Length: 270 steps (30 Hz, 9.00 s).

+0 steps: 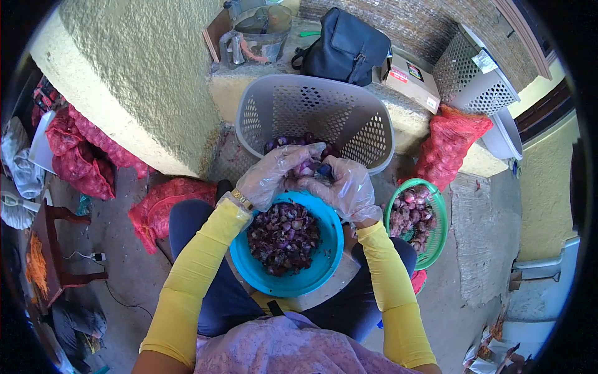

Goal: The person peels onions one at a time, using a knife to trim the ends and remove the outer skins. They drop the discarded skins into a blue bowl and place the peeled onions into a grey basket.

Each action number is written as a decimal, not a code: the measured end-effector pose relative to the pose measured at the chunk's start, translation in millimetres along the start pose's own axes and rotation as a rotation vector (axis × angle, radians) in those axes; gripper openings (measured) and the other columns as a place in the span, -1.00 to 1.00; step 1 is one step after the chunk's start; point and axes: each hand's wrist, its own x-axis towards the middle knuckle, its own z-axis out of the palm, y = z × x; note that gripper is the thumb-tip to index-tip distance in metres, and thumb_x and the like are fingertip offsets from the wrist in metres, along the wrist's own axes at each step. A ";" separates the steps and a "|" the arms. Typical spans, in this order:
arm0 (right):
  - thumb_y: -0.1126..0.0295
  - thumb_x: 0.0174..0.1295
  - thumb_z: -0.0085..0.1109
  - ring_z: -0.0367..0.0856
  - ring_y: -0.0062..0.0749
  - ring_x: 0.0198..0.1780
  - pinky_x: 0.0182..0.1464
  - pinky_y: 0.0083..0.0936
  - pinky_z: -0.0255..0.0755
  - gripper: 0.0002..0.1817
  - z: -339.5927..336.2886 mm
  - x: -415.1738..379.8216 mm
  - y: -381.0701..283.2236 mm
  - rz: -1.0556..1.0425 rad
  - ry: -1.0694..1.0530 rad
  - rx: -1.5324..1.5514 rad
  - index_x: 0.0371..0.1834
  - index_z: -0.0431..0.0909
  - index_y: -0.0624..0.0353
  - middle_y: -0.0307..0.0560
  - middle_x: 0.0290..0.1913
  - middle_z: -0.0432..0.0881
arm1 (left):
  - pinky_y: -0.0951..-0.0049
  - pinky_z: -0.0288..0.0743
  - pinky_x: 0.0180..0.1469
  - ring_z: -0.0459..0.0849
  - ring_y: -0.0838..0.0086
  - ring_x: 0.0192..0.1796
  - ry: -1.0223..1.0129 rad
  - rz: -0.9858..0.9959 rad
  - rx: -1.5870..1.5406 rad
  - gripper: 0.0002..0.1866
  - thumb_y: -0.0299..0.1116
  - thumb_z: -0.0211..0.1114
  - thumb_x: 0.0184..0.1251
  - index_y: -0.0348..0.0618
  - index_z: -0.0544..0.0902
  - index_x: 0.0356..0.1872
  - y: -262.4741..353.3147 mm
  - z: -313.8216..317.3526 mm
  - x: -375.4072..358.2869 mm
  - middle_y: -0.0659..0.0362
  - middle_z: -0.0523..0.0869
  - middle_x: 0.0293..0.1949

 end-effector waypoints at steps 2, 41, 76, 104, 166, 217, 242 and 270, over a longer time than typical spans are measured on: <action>-0.07 0.14 0.56 0.74 0.18 -0.29 -0.22 -0.16 0.58 -0.46 -3.6 1.2 -4.3 0.021 -0.038 0.019 -0.17 0.74 0.25 0.23 -0.36 0.72 | 0.50 0.61 0.13 0.61 0.60 -0.01 -0.024 -0.017 -0.006 -0.53 -0.13 0.28 0.61 -0.25 0.63 0.33 -2.1 -5.1 1.5 0.22 0.70 0.18; -0.06 0.24 0.48 0.77 0.18 -0.22 -0.16 -0.08 0.60 -0.45 5.8 -1.5 12.7 -0.107 -0.008 0.008 0.17 0.74 0.06 0.25 -0.27 0.76 | 0.47 0.75 -0.03 0.77 0.50 -0.09 0.046 -0.079 -0.031 -0.48 0.03 0.13 0.69 -0.29 0.69 0.17 2.5 5.4 0.3 0.11 0.78 -0.01; -0.09 0.27 0.43 0.69 0.18 -0.38 -0.28 -0.10 0.53 -0.52 9.4 -4.5 -2.0 -0.122 -0.186 -0.050 -0.29 0.76 0.18 0.17 -0.42 0.71 | 0.53 0.59 -0.20 0.66 0.57 -0.15 0.175 -0.032 0.042 -0.57 0.16 0.13 0.66 -0.02 0.62 -0.09 -2.8 -6.1 0.9 0.28 0.69 -0.17; -0.10 0.33 0.36 0.79 0.11 -0.23 -0.20 -0.17 0.63 -0.46 18.3 -2.7 4.6 -0.086 -0.106 0.097 0.21 0.75 0.02 0.18 -0.21 0.79 | 0.57 0.54 -0.21 0.61 0.62 -0.28 0.168 -0.100 0.149 -0.38 0.31 -0.03 0.65 -0.08 0.67 -0.02 -15.8 -3.1 -1.8 0.25 0.72 -0.18; -0.14 0.23 0.40 0.70 0.10 -0.43 -0.29 -0.06 0.54 -0.48 0.1 -0.9 8.2 -0.200 -0.211 -0.074 -0.45 0.72 0.18 0.10 -0.51 0.67 | 0.20 0.61 0.30 0.66 0.35 0.13 0.100 -0.009 -0.222 -0.42 0.15 0.14 0.65 -0.18 0.49 0.29 -14.2 -13.1 7.6 0.12 0.61 0.13; -0.09 0.13 0.55 0.76 0.12 -0.31 -0.22 -0.14 0.60 -0.48 5.0 5.3 10.1 -0.120 -0.007 -0.048 -0.14 0.79 0.16 0.16 -0.37 0.75 | 0.19 0.64 0.27 0.65 0.23 0.22 0.069 0.118 -0.328 -0.63 -0.22 0.16 0.66 -0.25 0.54 0.27 -6.4 14.4 -5.3 0.02 0.60 0.23; 0.05 0.42 0.31 0.75 0.21 -0.26 -0.20 -0.12 0.59 -0.63 10.1 5.8 8.7 -0.066 -0.003 0.111 -0.01 0.79 0.11 0.24 -0.32 0.75 | 0.39 0.60 0.26 0.62 0.38 0.14 0.020 0.191 -0.452 -0.62 -0.24 0.15 0.71 -0.27 0.50 0.33 -18.9 12.1 4.2 0.05 0.60 0.13; 0.02 0.27 0.48 0.77 0.10 -0.27 -0.18 -0.18 0.59 -0.57 5.3 4.7 1.7 -0.006 0.046 -0.010 -0.14 0.76 0.22 0.15 -0.31 0.77 | 0.27 0.60 0.30 0.62 0.31 0.22 0.034 0.198 -0.400 -0.51 -0.19 0.15 0.71 -0.18 0.38 0.48 -18.8 15.4 2.7 -0.04 0.56 0.30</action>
